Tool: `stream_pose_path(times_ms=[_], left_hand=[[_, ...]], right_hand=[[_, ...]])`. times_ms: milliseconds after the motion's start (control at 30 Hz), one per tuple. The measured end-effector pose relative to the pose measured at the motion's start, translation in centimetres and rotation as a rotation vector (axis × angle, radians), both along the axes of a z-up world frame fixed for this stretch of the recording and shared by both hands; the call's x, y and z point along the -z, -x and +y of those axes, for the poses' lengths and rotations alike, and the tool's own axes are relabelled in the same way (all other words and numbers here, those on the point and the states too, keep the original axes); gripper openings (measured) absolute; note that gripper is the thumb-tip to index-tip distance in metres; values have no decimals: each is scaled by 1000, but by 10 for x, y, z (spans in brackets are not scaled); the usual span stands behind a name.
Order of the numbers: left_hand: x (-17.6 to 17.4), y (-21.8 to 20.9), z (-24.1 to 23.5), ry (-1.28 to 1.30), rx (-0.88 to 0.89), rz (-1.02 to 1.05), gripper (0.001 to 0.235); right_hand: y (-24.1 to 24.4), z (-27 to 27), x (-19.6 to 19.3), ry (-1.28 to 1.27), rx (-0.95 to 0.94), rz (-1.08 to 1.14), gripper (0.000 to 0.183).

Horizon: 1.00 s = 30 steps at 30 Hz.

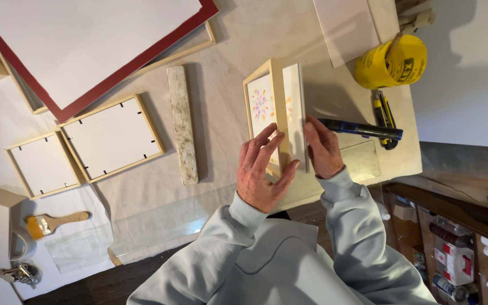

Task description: Framing artwork and photographs using a wooden frame, glass, and a staple gun.

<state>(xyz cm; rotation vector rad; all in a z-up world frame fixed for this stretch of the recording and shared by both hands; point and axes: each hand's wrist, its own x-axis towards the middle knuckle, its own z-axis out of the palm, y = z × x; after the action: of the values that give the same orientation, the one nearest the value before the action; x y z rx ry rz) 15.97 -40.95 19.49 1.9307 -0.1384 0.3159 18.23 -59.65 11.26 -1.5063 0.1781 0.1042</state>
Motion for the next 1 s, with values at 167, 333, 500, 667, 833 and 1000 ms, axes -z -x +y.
stream_pose_path(times_ms=[167, 333, 500, 667, 833, 1000], left_hand=[[3, -1, -9, 22, -38, 41, 55], [5, -3, -7, 30, -44, 88, 53], [-12, -8, -4, 130, -16, 137, 50], [-14, -6, -2, 202, 13, 184, 52], [-13, -6, -4, 253, 26, 216, 54], [-8, -6, -4, 215, -8, 171, 59]], right_hand=[[-3, 3, -4, 29, -62, 47, 44], [-7, 1, 7, -5, -93, 107, 46], [-9, 5, 4, 9, -120, 126, 46], [-11, 8, -5, -45, -121, 174, 52], [-12, 10, -11, -61, -115, 201, 53], [-12, 7, -17, -18, -86, 152, 46]])
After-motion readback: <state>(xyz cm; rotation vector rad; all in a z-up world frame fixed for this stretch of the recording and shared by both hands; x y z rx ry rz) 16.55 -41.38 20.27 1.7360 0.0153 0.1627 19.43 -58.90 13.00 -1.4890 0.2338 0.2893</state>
